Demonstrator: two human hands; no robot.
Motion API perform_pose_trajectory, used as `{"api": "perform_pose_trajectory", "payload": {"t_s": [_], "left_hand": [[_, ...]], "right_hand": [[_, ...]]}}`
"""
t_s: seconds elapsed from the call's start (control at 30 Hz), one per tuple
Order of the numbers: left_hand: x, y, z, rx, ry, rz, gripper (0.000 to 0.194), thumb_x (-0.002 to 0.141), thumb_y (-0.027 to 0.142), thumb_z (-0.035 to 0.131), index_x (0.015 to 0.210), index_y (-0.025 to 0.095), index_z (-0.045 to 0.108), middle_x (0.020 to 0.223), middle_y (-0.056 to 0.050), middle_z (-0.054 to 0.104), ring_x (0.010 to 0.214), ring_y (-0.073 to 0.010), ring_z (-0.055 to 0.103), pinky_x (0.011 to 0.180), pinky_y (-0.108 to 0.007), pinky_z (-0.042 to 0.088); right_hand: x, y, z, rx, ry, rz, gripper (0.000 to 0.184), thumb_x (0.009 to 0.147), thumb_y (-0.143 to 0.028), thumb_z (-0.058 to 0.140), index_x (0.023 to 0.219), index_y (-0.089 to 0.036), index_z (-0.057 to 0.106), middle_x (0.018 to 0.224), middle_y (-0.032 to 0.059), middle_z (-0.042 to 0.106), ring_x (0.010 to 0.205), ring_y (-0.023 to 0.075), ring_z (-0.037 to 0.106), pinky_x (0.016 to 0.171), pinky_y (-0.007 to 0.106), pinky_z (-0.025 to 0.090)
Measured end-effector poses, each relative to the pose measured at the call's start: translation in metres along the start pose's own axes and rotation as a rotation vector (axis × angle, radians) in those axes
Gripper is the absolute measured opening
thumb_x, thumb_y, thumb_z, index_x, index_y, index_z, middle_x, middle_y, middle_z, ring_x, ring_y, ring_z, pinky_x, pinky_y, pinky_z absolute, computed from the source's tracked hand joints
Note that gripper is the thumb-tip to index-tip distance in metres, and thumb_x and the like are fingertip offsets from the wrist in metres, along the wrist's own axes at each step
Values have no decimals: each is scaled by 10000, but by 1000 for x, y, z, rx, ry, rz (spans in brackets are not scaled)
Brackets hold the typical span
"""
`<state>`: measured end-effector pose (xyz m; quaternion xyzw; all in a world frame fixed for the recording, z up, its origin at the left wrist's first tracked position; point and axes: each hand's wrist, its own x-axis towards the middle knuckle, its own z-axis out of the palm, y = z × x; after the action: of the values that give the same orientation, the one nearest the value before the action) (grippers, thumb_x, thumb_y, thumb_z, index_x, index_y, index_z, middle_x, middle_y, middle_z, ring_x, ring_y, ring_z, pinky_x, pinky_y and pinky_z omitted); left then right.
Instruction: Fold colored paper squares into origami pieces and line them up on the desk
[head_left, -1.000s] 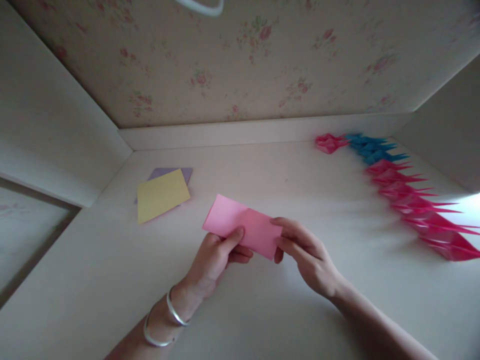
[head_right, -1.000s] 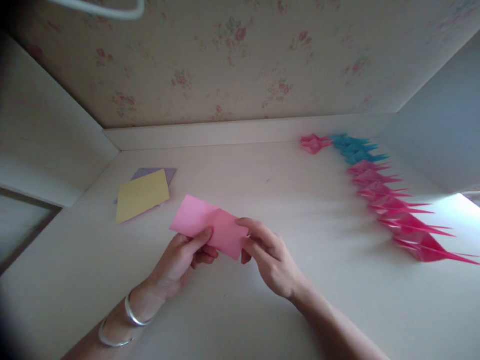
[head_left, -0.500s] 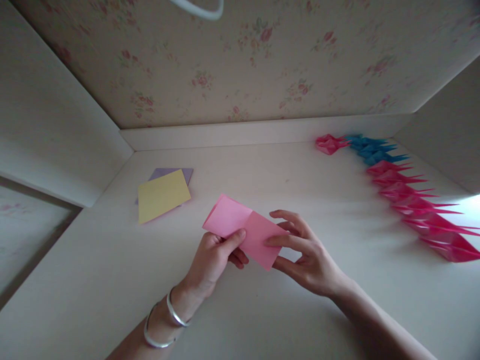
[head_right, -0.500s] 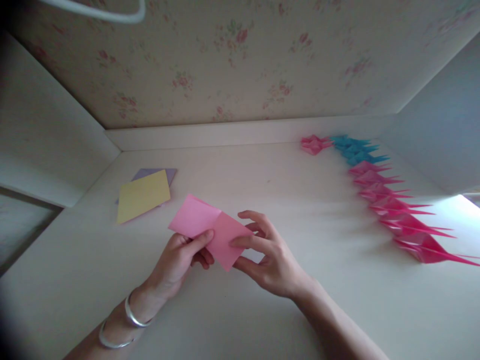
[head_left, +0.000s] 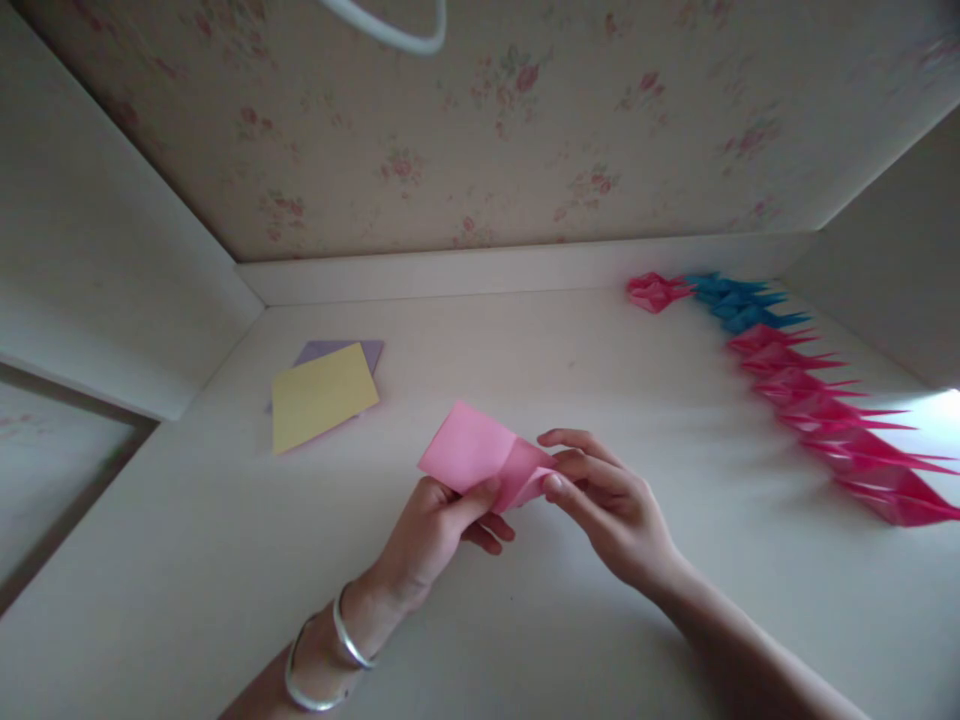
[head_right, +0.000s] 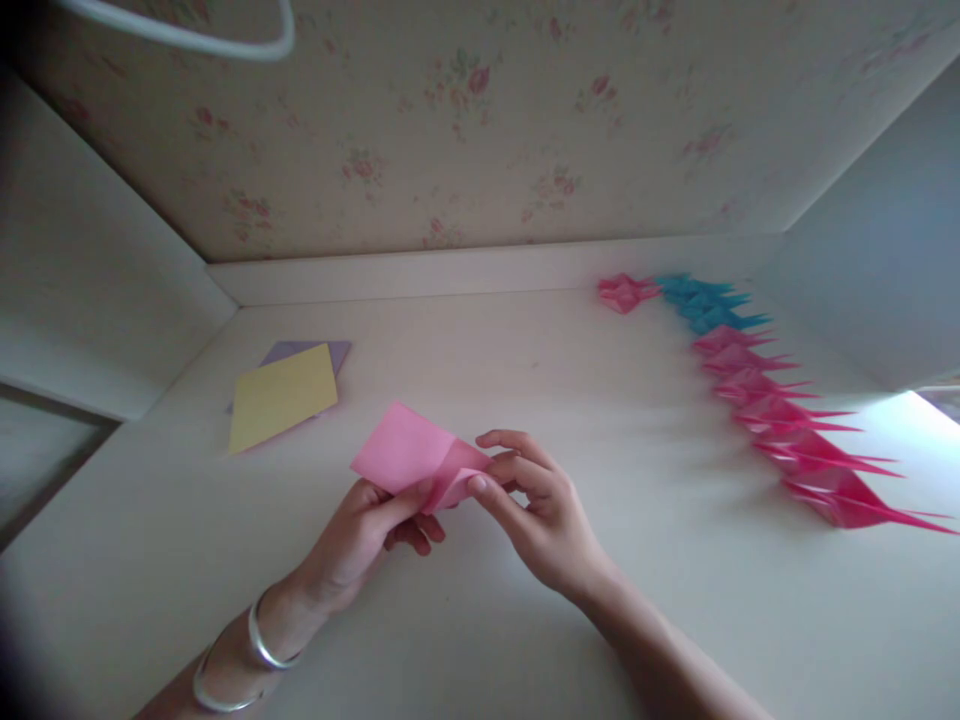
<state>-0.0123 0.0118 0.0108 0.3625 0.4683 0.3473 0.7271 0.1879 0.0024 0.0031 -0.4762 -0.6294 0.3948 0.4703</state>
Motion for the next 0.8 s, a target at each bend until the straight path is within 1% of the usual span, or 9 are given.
{"api": "perform_pose_trajectory", "payload": {"t_s": [0.13, 0.2, 0.3, 0.37, 0.47, 0.6, 0.73, 0.8], "left_hand": [[-2, 1, 2, 33, -38, -3, 282, 829, 370, 721, 905, 99, 731, 741, -70, 723, 624, -160, 701, 523, -206, 550], [-2, 1, 3, 53, -53, 3, 284, 840, 373, 712, 941, 107, 723, 812, -80, 729, 646, -165, 706, 527, -213, 551], [-3, 1, 4, 101, -63, 24, 320, 859, 396, 689, 996, 107, 708, 914, -109, 735, 684, -177, 712, 545, -228, 559], [-3, 1, 4, 156, -66, 32, 359, 872, 427, 666, 987, 90, 711, 880, -121, 738, 668, -171, 702, 556, -233, 559], [-4, 0, 4, 216, -56, 72, 370, 858, 438, 680, 929, 77, 713, 765, -104, 722, 655, -168, 684, 571, -236, 560], [-5, 0, 4, 259, -24, 167, 296, 827, 387, 725, 928, 109, 712, 791, -93, 726, 741, -197, 698, 599, -245, 571], [-5, -1, 5, 386, 18, 200, 279, 873, 390, 665, 850, 119, 722, 758, -102, 740, 701, -189, 698, 598, -242, 561], [-6, -3, 6, 415, 43, 227, 269, 880, 391, 657, 874, 126, 696, 763, -95, 736, 696, -183, 693, 607, -244, 561]], "right_hand": [[1, 1, 3, 85, 34, 96, 210, 899, -338, 650, 763, -206, 743, 1100, 104, 652, 1090, 233, 622, 742, 274, 546], [1, 2, 6, 116, 63, 127, 221, 898, -347, 648, 758, -202, 740, 1083, 100, 660, 1018, 219, 648, 715, 269, 548], [-1, 3, 9, 138, 91, 133, 187, 901, -339, 644, 822, -202, 744, 1033, 82, 680, 856, 176, 666, 675, 263, 545], [-1, 4, 10, 130, 107, 130, 167, 901, -330, 645, 856, -201, 741, 1002, 72, 692, 803, 163, 658, 666, 260, 539], [0, 3, 8, 97, 138, 130, 176, 897, -332, 646, 823, -194, 728, 974, 70, 700, 798, 166, 651, 670, 261, 529], [1, 2, 7, 83, 146, 127, 183, 898, -332, 642, 803, -191, 709, 952, 74, 709, 805, 176, 650, 686, 271, 530], [1, 1, 8, 113, 137, 136, 187, 902, -338, 634, 818, -187, 707, 953, 84, 719, 812, 187, 660, 701, 285, 549], [0, 2, 8, 140, 142, 155, 182, 899, -340, 637, 836, -187, 712, 951, 80, 724, 802, 183, 665, 699, 282, 560]]}}
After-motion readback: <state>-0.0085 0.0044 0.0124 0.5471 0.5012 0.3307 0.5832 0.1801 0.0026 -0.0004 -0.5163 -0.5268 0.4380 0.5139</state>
